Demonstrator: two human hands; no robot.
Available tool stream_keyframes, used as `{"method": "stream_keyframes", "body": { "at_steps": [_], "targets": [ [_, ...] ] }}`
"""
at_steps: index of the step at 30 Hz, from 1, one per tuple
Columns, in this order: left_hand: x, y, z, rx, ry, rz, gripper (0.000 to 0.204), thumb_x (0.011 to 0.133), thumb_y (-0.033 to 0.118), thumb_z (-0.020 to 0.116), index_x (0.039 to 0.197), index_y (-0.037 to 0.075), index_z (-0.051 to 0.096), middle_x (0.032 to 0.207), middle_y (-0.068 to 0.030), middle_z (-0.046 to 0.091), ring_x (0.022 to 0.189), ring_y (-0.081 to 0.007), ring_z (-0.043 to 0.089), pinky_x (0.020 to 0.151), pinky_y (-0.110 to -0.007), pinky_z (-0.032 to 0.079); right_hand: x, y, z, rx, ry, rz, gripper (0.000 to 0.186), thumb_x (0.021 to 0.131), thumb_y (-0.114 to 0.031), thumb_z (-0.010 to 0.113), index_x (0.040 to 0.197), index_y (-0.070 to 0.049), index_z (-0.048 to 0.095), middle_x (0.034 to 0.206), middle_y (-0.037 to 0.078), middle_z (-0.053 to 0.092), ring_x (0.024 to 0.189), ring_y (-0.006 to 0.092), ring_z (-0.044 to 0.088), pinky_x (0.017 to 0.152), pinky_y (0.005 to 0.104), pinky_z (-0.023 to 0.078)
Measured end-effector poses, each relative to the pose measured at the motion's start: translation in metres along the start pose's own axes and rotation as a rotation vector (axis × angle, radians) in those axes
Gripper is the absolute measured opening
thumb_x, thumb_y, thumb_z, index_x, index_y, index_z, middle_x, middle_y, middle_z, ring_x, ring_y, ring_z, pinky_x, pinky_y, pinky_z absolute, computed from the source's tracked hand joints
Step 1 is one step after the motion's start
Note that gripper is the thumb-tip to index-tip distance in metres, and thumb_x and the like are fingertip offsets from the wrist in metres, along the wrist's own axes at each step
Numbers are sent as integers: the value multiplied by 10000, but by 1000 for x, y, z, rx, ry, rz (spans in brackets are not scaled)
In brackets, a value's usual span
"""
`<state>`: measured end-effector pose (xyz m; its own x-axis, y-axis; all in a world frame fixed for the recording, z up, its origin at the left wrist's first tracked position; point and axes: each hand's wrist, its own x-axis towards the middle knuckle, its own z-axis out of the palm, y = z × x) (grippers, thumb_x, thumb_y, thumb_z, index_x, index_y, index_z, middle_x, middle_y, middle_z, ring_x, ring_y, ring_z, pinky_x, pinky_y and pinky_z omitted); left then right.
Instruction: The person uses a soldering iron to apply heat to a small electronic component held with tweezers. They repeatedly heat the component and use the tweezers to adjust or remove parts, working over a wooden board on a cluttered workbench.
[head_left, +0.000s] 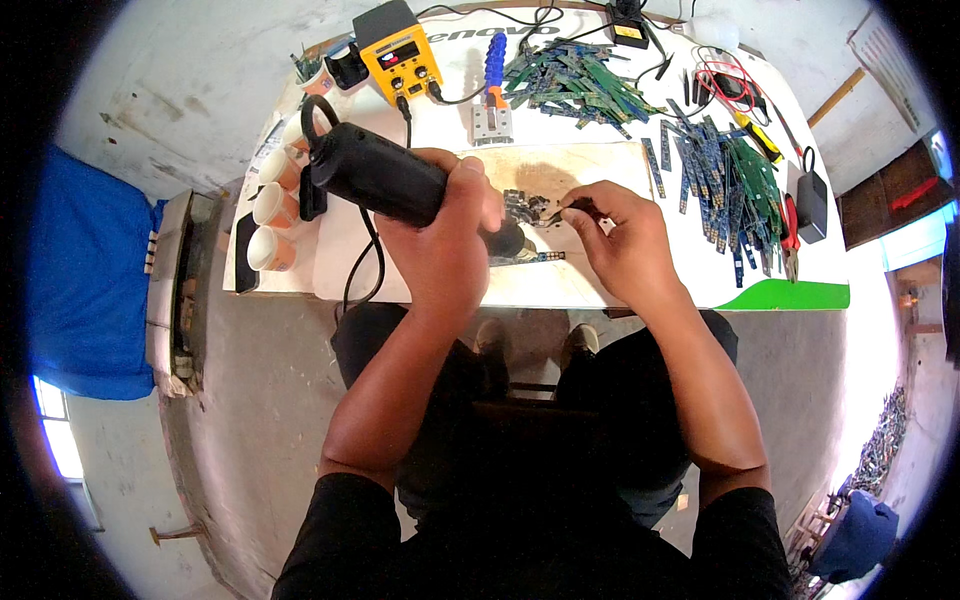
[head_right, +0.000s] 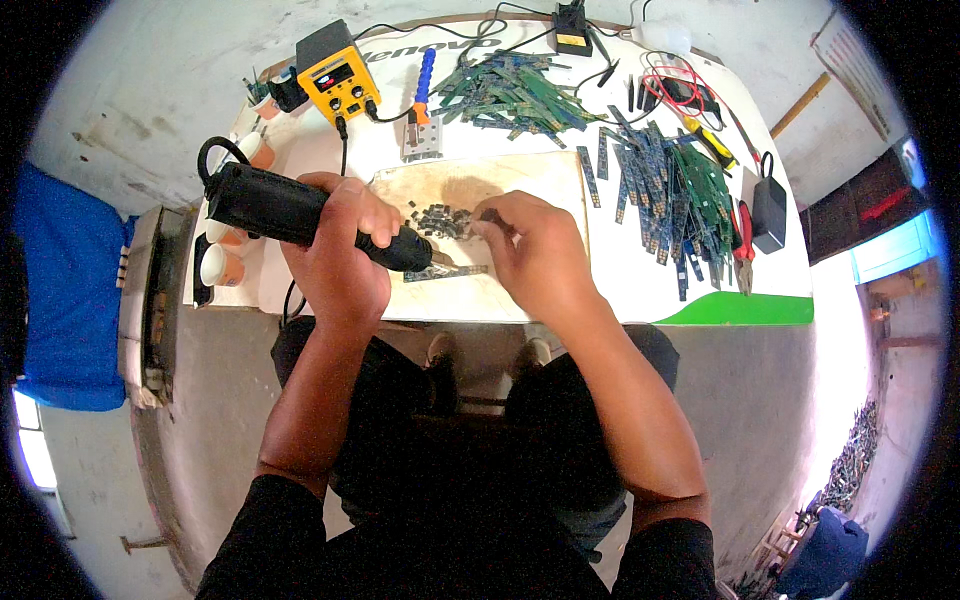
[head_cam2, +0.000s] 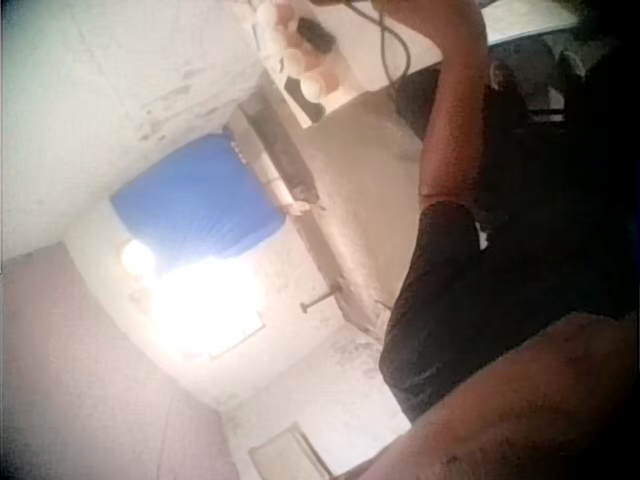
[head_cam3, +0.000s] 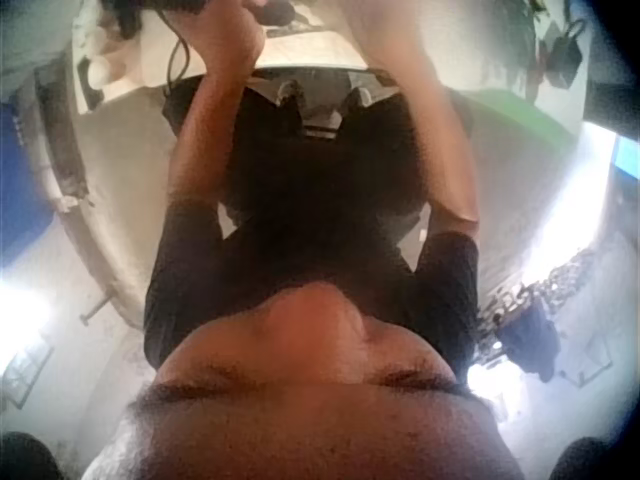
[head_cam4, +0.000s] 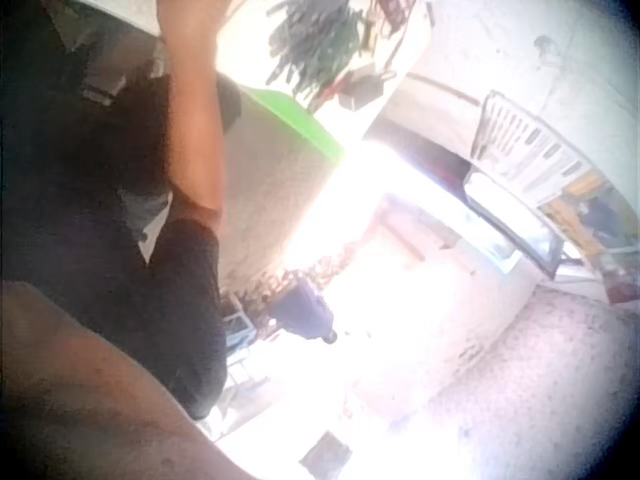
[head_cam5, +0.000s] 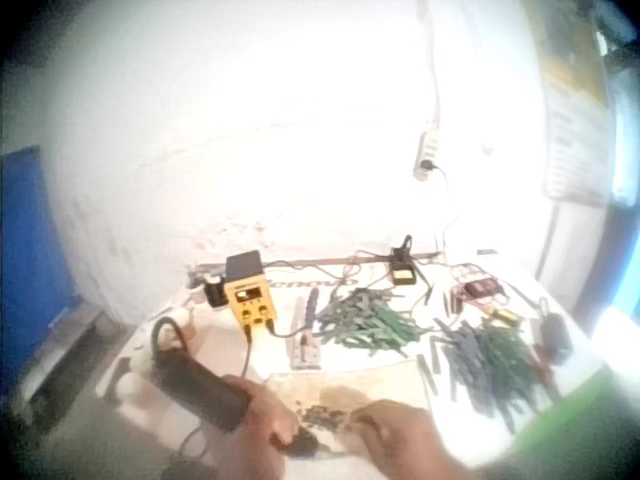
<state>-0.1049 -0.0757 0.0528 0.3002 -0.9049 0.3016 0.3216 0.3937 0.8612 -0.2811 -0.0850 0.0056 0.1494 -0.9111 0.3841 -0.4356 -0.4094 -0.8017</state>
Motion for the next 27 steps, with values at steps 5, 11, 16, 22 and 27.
{"method": "stream_keyframes", "body": {
  "at_steps": [5, 11, 16, 22, 27],
  "targets": [
    [-3, -7, 6, -123, -15, -48, 111, 900, 34, 587, 850, 77, 498, 627, -17, 465, 536, -140, 472, 595, -344, 456, -3, -2, -6, 16, 22, 68, 126, 835, -30, 717, 952, 4, 684, 861, 176, 676, 711, 288, 664, 648, 357, 512],
    [-8, -12, 10, -193, -37, -47, 120, 902, -18, 588, 875, 55, 497, 620, -34, 515, 541, -141, 516, 575, -310, 460, -8, -4, -27, 1, -87, 203, 108, 841, -34, 697, 932, 16, 665, 825, 183, 665, 704, 299, 658, 650, 357, 509],
    [-6, -15, 10, -169, -40, -48, 117, 904, -12, 588, 881, 53, 494, 622, -35, 516, 540, -139, 514, 576, -308, 458, -8, -4, -30, -17, -137, 171, 107, 828, -13, 685, 930, 12, 661, 820, 184, 657, 708, 332, 648, 657, 371, 507],
    [-8, -9, 12, -94, -16, -70, 112, 892, 30, 578, 853, 77, 484, 634, -22, 461, 531, -145, 457, 608, -357, 455, -8, -4, -29, -23, -165, 135, 104, 819, -4, 681, 918, 15, 656, 832, 191, 653, 712, 348, 646, 656, 384, 503],
    [-8, -8, 10, -90, -70, -35, 108, 903, 39, 575, 858, 79, 486, 629, -18, 457, 531, -144, 461, 606, -355, 453, -7, -9, -30, -56, -173, 155, 107, 817, -7, 688, 919, 12, 660, 837, 190, 655, 710, 345, 644, 651, 381, 498]
  ]
}}
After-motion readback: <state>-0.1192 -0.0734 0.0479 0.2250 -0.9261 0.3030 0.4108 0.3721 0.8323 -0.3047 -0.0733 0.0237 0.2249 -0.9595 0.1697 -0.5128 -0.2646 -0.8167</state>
